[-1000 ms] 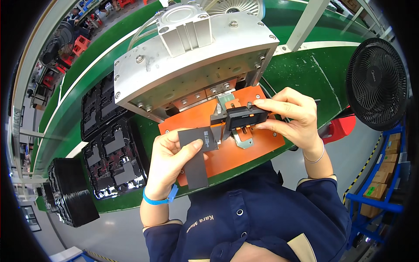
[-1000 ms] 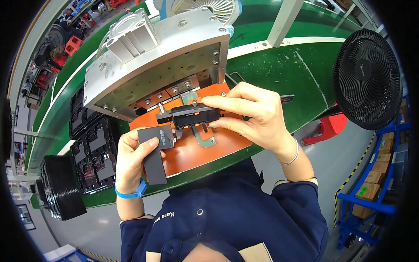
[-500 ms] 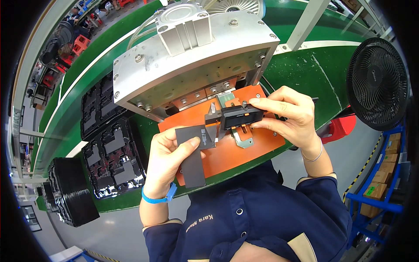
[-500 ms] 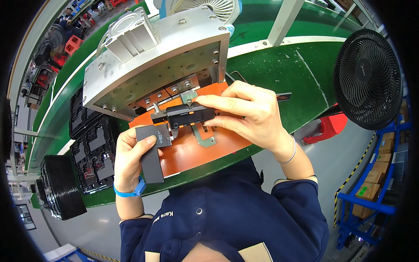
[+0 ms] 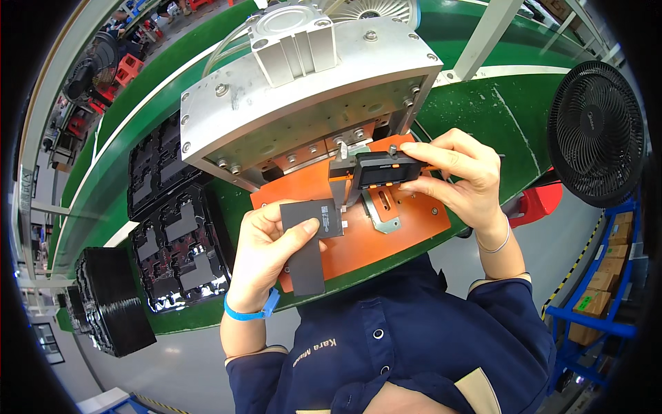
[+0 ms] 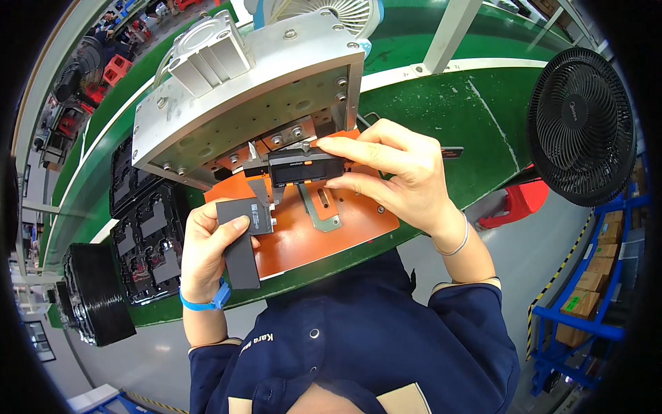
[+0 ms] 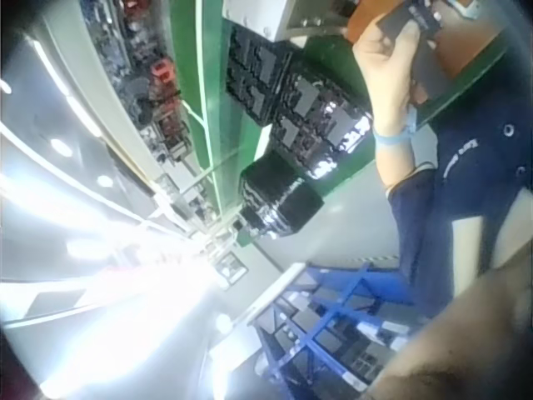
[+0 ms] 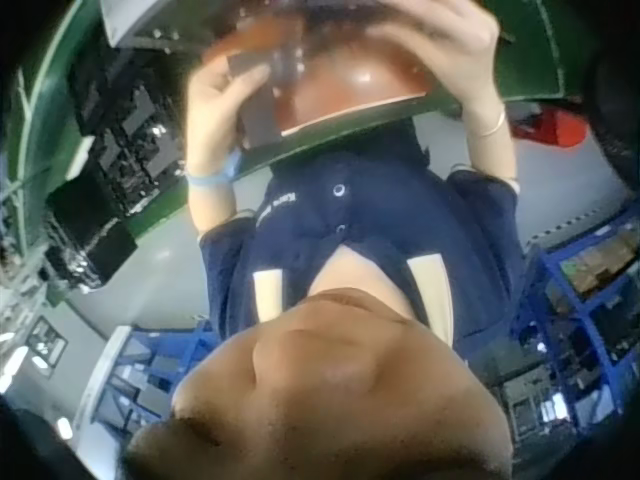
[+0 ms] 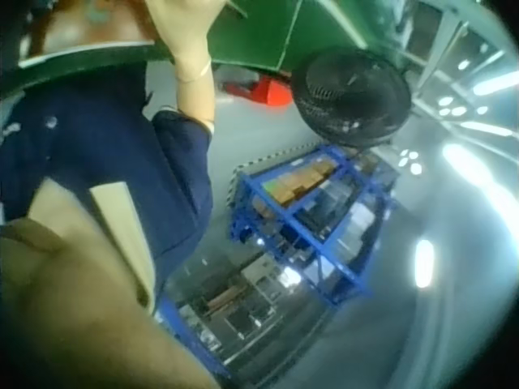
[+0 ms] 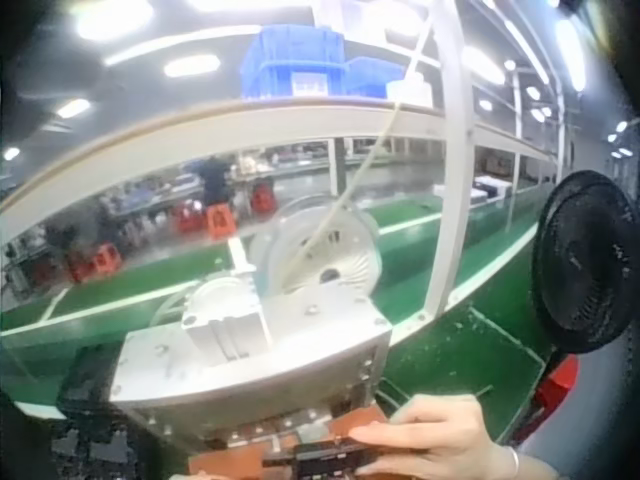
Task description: The person repeatedly places small black rectangular components into a press machine, activates the press, and then removes the processed components. They place the finished items into a black plastic tray on the table. The task is performed in a repetitive cycle throughout the video.
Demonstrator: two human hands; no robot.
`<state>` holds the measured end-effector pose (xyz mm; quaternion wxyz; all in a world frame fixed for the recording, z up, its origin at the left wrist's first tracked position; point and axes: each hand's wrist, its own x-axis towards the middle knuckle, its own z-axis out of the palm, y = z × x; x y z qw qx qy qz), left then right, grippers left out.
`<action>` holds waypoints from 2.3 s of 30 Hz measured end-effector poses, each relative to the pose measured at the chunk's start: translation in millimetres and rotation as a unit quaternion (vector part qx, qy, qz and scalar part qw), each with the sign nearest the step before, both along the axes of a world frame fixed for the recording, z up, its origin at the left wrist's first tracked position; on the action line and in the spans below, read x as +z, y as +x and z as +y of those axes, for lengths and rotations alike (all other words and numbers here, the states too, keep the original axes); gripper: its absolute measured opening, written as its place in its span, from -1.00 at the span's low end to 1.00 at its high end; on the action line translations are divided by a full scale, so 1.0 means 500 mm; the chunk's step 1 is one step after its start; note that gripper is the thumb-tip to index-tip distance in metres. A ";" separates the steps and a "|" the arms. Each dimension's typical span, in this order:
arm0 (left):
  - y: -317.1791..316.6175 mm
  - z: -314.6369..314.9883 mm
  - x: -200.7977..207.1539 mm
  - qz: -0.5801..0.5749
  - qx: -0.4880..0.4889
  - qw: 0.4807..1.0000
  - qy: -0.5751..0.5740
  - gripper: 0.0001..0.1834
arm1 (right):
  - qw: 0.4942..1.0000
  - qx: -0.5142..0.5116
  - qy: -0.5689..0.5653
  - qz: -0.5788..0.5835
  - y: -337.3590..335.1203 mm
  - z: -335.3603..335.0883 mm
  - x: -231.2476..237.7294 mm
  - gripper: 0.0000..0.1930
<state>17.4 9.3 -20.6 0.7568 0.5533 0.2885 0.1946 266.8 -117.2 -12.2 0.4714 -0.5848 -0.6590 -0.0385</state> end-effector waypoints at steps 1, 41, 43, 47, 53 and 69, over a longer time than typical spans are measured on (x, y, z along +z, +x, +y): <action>-0.001 0.000 -0.001 0.001 -0.001 1.000 0.003 -0.82 | 1.000 -0.001 -0.005 0.000 0.000 0.000 0.000 -0.49; -0.476 0.039 -0.128 0.594 0.309 0.529 0.521 -0.59 | 0.905 -0.376 -0.177 0.096 0.367 -0.183 -0.326 -0.58; -0.480 0.034 -0.139 0.605 0.298 0.536 0.509 -0.56 | 0.902 -0.399 -0.166 0.011 0.364 -0.177 -0.334 -0.58; -0.494 0.038 -0.164 0.645 0.289 0.499 0.502 -0.54 | 0.888 -0.421 -0.181 -0.048 0.351 -0.166 -0.346 -0.56; -0.520 0.069 -0.160 0.664 0.303 0.499 0.468 -0.58 | 0.892 -0.418 -0.167 -0.049 0.338 -0.161 -0.349 -0.56; -0.378 0.112 -0.138 0.361 0.198 0.667 0.621 -0.59 | 0.915 -0.388 -0.087 -0.064 0.270 -0.147 -0.295 -0.63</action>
